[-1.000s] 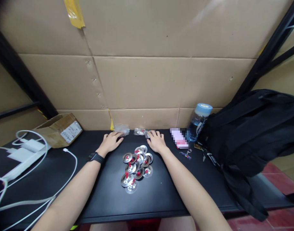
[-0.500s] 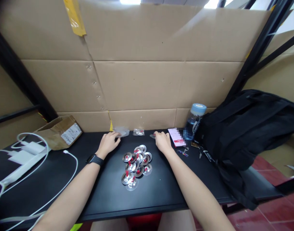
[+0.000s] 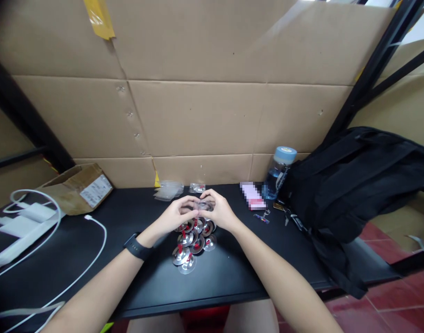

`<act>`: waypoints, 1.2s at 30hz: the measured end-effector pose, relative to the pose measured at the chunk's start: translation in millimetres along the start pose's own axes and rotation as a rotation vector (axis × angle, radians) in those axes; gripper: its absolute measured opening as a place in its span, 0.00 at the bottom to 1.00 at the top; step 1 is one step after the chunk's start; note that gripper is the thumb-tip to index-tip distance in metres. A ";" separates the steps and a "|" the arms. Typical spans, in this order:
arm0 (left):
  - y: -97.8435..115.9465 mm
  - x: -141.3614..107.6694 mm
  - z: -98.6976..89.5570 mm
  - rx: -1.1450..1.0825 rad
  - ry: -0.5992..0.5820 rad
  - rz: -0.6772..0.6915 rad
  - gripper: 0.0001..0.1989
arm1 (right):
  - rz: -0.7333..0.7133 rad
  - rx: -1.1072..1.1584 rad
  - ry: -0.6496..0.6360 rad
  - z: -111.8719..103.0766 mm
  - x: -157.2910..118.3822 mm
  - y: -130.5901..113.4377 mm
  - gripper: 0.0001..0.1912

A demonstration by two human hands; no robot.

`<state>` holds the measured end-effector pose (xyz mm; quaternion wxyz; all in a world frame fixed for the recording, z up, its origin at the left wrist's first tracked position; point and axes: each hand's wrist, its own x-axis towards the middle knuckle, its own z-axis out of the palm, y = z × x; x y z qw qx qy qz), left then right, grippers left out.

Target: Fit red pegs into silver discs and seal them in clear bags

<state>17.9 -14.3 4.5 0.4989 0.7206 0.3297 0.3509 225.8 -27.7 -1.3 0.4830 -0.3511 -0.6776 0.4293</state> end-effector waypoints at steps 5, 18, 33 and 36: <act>3.5 -3.0 4.0 0.000 -0.027 -0.006 0.26 | 0.031 -0.026 0.037 -2.0 -0.4 3.6 0.25; 5.0 -9.1 -11.1 0.080 -0.167 0.072 0.30 | 0.161 0.091 -0.012 -18.4 3.5 -0.9 0.23; -1.2 -5.5 -6.8 0.241 -0.069 0.012 0.15 | 0.000 -0.129 -0.015 -9.9 -1.4 -12.5 0.13; -2.1 -6.3 -8.5 0.273 -0.013 0.017 0.16 | 0.019 -0.157 -0.035 -11.5 -1.8 -11.3 0.15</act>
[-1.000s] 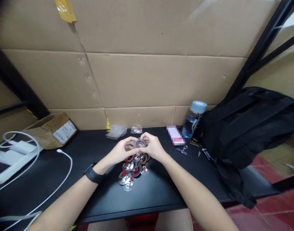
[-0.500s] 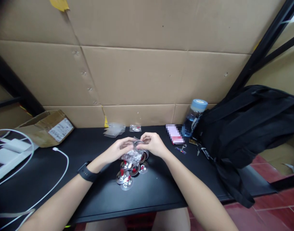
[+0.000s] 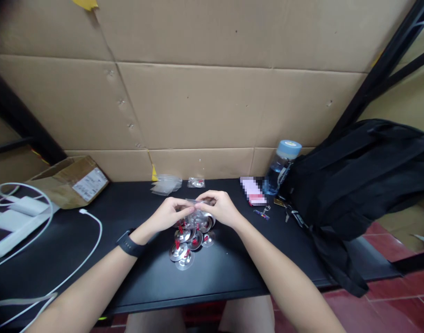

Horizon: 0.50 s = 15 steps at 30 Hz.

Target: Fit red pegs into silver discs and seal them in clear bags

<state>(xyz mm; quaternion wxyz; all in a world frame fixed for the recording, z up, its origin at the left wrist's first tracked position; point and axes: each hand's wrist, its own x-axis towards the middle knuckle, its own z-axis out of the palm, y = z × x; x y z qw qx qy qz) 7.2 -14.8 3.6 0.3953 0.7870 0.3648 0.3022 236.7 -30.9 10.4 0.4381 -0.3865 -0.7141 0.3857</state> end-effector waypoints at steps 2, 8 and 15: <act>-0.8 -0.1 0.4 -0.029 0.042 -0.015 0.17 | 0.030 -0.006 -0.035 -0.8 0.6 3.6 0.18; 5.7 3.0 -2.4 -0.120 0.093 0.061 0.17 | 0.038 0.175 0.059 0.2 4.5 14.4 0.17; -32.7 -7.6 -73.4 0.691 0.216 -0.080 0.14 | 0.021 0.154 0.305 -5.9 10.6 17.5 0.18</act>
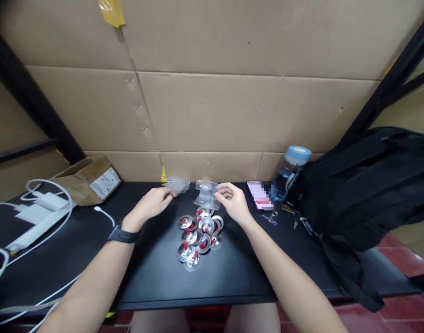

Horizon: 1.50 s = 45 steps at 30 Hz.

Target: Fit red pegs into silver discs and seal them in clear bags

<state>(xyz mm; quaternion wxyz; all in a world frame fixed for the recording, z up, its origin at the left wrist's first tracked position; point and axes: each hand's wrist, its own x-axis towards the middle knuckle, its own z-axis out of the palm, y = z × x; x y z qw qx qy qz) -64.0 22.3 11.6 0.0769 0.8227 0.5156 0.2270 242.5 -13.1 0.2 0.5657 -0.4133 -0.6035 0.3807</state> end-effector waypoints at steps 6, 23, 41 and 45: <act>-52.2 3.4 21.0 0.200 -0.015 -0.011 0.25 | 0.052 -0.074 -0.109 22.9 2.3 11.5 0.19; -61.8 17.4 56.2 -0.412 0.128 -0.048 0.45 | 0.047 -0.694 -0.151 142.0 112.2 40.8 0.04; -40.0 8.6 47.8 0.172 0.022 -0.044 0.19 | 0.132 -1.037 -0.236 125.8 119.3 32.8 0.35; -38.3 7.6 48.8 0.128 0.030 -0.074 0.25 | -0.039 -1.048 -0.396 76.7 120.7 38.4 0.25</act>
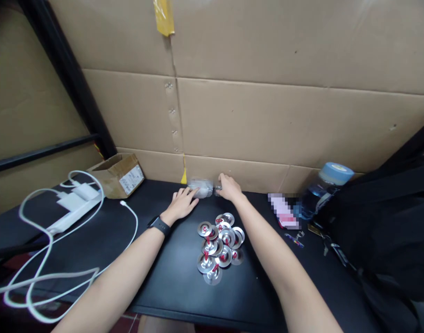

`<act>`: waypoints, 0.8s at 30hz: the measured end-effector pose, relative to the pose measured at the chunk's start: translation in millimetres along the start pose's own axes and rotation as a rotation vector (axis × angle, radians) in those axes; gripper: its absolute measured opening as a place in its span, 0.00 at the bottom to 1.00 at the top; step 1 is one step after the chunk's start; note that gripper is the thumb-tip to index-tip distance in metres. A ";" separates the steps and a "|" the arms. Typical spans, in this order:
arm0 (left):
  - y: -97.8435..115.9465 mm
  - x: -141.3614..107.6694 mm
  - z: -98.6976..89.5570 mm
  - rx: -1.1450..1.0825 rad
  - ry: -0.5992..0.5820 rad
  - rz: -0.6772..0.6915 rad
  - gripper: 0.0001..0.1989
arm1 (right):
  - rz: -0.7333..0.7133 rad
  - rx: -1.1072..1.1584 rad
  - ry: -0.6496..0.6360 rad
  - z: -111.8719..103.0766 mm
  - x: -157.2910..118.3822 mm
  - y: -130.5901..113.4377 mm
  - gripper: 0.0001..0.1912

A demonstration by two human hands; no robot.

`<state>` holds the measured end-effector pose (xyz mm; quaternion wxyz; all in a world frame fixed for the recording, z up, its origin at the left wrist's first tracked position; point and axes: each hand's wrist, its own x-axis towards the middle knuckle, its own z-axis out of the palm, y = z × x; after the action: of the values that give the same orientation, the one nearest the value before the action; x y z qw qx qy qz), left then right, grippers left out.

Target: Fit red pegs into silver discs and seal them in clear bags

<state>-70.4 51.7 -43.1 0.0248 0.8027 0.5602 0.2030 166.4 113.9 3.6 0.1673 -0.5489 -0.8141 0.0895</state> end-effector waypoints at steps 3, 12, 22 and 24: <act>0.6 -0.2 -1.5 -0.010 0.004 -0.005 0.28 | -0.094 0.030 -0.098 0.2 -8.8 23.7 0.20; 16.7 -5.0 -21.9 -0.017 0.062 0.073 0.15 | -0.031 0.179 0.024 1.3 -35.6 53.4 0.13; 85.5 -17.1 -30.9 -0.699 0.076 0.081 0.15 | -0.083 0.613 -0.015 -37.4 -104.8 28.4 0.16; 95.4 -21.0 -27.5 -0.794 -0.037 0.106 0.18 | -0.079 0.685 -0.043 -41.5 -119.3 16.9 0.19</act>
<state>-1.3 -7.9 1.3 0.3324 0.7621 0.3955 0.3902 237.2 8.6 15.8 0.3280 -0.4266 -0.7608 0.3629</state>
